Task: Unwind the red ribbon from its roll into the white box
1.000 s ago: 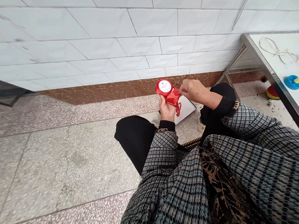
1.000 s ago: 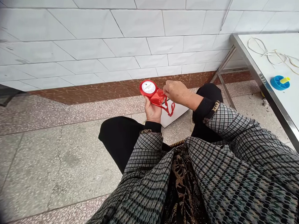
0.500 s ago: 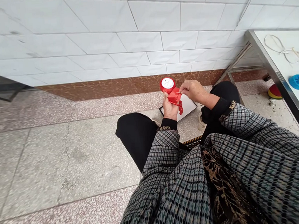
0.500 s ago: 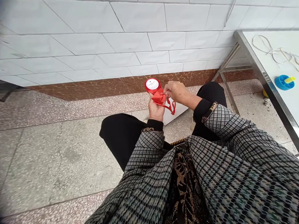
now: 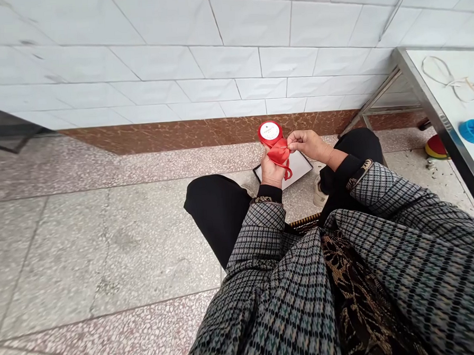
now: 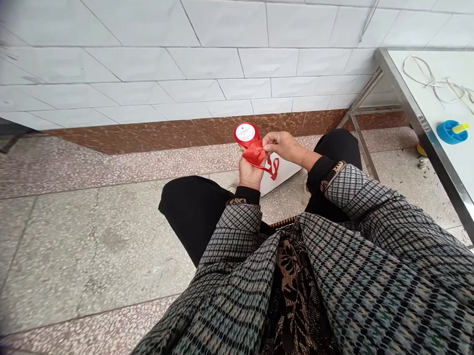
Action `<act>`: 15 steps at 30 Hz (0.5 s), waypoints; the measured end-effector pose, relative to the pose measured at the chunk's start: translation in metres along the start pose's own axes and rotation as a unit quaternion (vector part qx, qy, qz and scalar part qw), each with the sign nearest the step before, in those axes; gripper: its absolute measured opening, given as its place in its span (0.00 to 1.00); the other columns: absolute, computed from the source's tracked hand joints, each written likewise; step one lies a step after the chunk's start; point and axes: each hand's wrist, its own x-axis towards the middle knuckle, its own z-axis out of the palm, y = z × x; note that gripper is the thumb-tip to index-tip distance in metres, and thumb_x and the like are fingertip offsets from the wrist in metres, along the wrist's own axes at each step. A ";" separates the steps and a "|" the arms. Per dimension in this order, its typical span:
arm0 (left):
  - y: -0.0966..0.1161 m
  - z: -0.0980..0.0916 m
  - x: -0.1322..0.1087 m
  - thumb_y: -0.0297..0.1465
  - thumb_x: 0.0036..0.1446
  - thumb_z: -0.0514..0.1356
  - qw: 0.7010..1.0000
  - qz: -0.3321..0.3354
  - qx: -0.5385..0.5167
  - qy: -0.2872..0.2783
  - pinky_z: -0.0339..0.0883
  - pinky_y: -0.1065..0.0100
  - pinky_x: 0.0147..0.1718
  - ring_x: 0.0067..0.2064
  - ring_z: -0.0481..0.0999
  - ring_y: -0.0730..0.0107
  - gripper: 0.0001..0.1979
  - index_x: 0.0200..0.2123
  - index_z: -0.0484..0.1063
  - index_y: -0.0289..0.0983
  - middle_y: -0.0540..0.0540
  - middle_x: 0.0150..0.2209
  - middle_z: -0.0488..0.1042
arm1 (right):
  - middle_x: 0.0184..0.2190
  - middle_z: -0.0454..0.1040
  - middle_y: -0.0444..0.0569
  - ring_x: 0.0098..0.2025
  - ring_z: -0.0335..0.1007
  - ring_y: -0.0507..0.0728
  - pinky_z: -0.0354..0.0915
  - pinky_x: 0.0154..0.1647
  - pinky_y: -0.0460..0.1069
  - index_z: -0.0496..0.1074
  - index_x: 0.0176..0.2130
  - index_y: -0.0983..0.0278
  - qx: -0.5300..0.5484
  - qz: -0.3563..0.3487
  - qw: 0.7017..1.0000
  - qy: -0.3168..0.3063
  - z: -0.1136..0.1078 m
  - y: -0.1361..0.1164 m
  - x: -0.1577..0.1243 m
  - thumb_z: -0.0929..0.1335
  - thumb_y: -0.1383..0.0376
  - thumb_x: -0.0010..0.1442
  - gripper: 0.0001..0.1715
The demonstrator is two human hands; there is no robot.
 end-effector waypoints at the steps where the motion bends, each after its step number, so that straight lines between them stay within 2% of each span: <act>1: -0.001 -0.002 0.002 0.38 0.84 0.54 1.000 0.000 0.004 -0.009 0.82 0.63 0.60 0.56 0.89 0.62 0.20 0.65 0.81 0.39 0.39 0.52 0.89 | 0.25 0.77 0.40 0.29 0.76 0.54 0.75 0.38 0.49 0.76 0.29 0.62 0.033 0.020 0.999 -0.011 0.001 0.001 0.000 0.74 0.80 0.57 0.14; 4: -0.003 -0.007 0.006 0.41 0.82 0.58 0.999 0.004 0.014 -0.033 0.83 0.64 0.55 0.50 0.89 0.62 0.18 0.61 0.83 0.38 0.39 0.48 0.89 | 0.24 0.77 0.41 0.27 0.76 0.53 0.77 0.38 0.49 0.75 0.28 0.63 0.073 0.063 0.995 -0.012 0.001 0.000 -0.002 0.76 0.83 0.58 0.17; 7: -0.004 -0.011 0.009 0.42 0.80 0.62 0.999 0.018 0.023 -0.029 0.82 0.62 0.54 0.45 0.89 0.62 0.18 0.59 0.83 0.37 0.40 0.43 0.88 | 0.24 0.77 0.41 0.26 0.76 0.52 0.78 0.37 0.49 0.74 0.27 0.64 0.062 0.082 0.995 0.013 0.000 -0.001 -0.004 0.77 0.84 0.58 0.20; 12: -0.005 -0.013 0.009 0.39 0.82 0.57 1.000 0.019 0.020 0.000 0.80 0.61 0.58 0.44 0.88 0.64 0.18 0.59 0.82 0.35 0.43 0.38 0.87 | 0.24 0.77 0.41 0.25 0.76 0.51 0.76 0.32 0.46 0.74 0.28 0.64 0.069 0.104 0.991 0.038 0.004 0.002 -0.008 0.77 0.83 0.58 0.18; 15: -0.006 -0.013 0.009 0.39 0.83 0.56 1.000 0.017 0.020 0.002 0.80 0.62 0.57 0.42 0.87 0.65 0.19 0.58 0.83 0.35 0.43 0.37 0.86 | 0.25 0.76 0.40 0.25 0.75 0.50 0.78 0.32 0.46 0.73 0.28 0.63 0.091 0.112 0.988 0.051 0.011 0.005 -0.011 0.78 0.80 0.58 0.18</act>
